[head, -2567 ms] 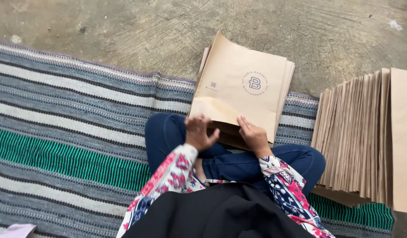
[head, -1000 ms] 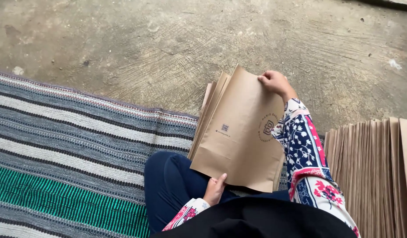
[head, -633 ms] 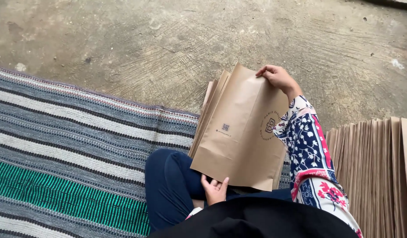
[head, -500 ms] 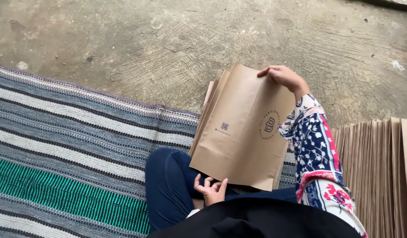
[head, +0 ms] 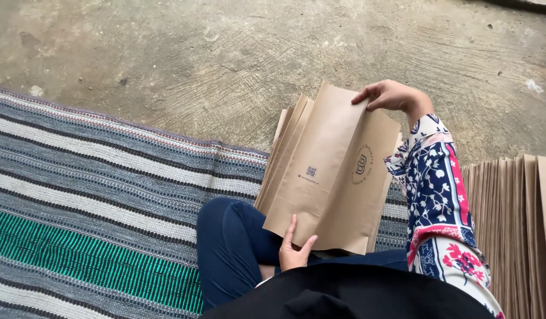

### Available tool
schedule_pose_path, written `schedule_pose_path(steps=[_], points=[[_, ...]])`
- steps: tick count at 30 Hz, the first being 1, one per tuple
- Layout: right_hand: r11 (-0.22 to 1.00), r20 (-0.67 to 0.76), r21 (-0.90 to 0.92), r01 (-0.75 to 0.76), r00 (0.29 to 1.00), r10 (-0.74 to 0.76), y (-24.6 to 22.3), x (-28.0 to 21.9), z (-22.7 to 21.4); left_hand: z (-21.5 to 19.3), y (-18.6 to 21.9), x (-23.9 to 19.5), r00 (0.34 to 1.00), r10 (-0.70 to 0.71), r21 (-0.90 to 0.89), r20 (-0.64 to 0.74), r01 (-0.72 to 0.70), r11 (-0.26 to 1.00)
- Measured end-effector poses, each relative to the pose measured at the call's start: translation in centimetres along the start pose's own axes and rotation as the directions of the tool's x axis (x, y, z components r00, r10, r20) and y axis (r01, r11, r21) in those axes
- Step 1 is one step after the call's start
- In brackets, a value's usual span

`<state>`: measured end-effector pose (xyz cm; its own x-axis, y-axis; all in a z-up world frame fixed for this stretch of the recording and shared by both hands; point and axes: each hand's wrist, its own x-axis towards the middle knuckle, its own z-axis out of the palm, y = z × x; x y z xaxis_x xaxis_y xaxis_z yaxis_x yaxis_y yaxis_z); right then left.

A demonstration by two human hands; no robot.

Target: The person sits cross-legged on a rug and folds brown paper bags by hand. They repeatedly fold the bottom and sides of each bag, then stack the finished bags into a pile beside them.

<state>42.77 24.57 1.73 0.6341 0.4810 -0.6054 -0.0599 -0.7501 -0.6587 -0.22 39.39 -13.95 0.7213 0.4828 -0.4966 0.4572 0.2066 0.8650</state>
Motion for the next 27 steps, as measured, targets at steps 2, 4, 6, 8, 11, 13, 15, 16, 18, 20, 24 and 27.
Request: schedule_pose_path(steps=[2, 4, 6, 8, 11, 13, 15, 16, 18, 20, 24, 27], points=[[1.0, -0.005, -0.009, -0.004, 1.0, 0.003, -0.4, -0.2, 0.0, -0.1, -0.2, -0.3, 1.0, -0.001, 0.08, 0.021, 0.0, 0.997], [1.0, -0.01, -0.013, -0.009, 1.0, 0.009, -1.0, -0.5, 0.3, -0.1, -0.7, -0.3, 0.999, -0.006, 0.163, 0.045, -0.001, 0.987], [0.997, -0.062, -0.072, -0.027, 0.998, 0.023, -1.9, -1.0, 0.7, 0.4, -1.4, -0.1, 0.983, 0.181, 0.122, 0.017, -0.182, 0.976], [0.985, -0.095, -0.168, -0.03, 0.995, 0.014, -1.4, -0.4, 0.6, 0.6, -0.6, -0.4, 0.991, 0.132, 0.101, -0.003, -0.131, 0.986], [0.94, -0.132, -0.338, -0.033, 0.991, -0.012, -2.2, -0.6, 0.7, 0.9, -0.7, -0.4, 0.997, 0.071, 0.101, -0.036, -0.067, 0.993], [0.91, -0.133, -0.412, -0.037, 0.991, -0.02, -2.6, -0.8, 0.7, 1.1, -1.7, -0.2, 0.997, 0.054, 0.122, -0.049, -0.047, 0.991], [0.884, -0.135, -0.466, -0.039, 0.99, -0.028, -2.6, -0.6, 0.6, 1.2, -3.1, 0.2, 0.992, 0.123, 0.127, -0.023, -0.119, 0.985], [0.884, -0.135, -0.466, -0.038, 0.99, -0.028, -2.8, -0.6, 0.6, 1.2, -3.5, 0.3, 0.992, 0.124, 0.127, -0.024, -0.12, 0.985], [0.87, -0.143, -0.492, -0.008, 0.987, -0.071, -3.0, -0.6, 0.5, 1.2, -4.2, 0.7, 0.996, 0.073, 0.184, -0.059, -0.061, 0.981], [0.9, -0.168, -0.434, -0.038, 0.985, -0.039, -4.5, -2.4, 0.7, 0.8, -4.1, 0.2, 0.998, 0.063, 0.163, -0.023, -0.058, 0.985], [0.984, -0.17, -0.177, -0.037, 0.985, 0.007, -6.7, -4.5, 1.2, 0.4, -3.3, -0.2, 0.999, 0.025, 0.101, 0.044, -0.029, 0.994], [0.994, -0.168, -0.106, 0.031, 0.985, -0.048, -5.7, -4.0, 1.1, 0.4, -3.9, 0.0, 0.996, 0.077, 0.091, 0.052, -0.082, 0.992]])
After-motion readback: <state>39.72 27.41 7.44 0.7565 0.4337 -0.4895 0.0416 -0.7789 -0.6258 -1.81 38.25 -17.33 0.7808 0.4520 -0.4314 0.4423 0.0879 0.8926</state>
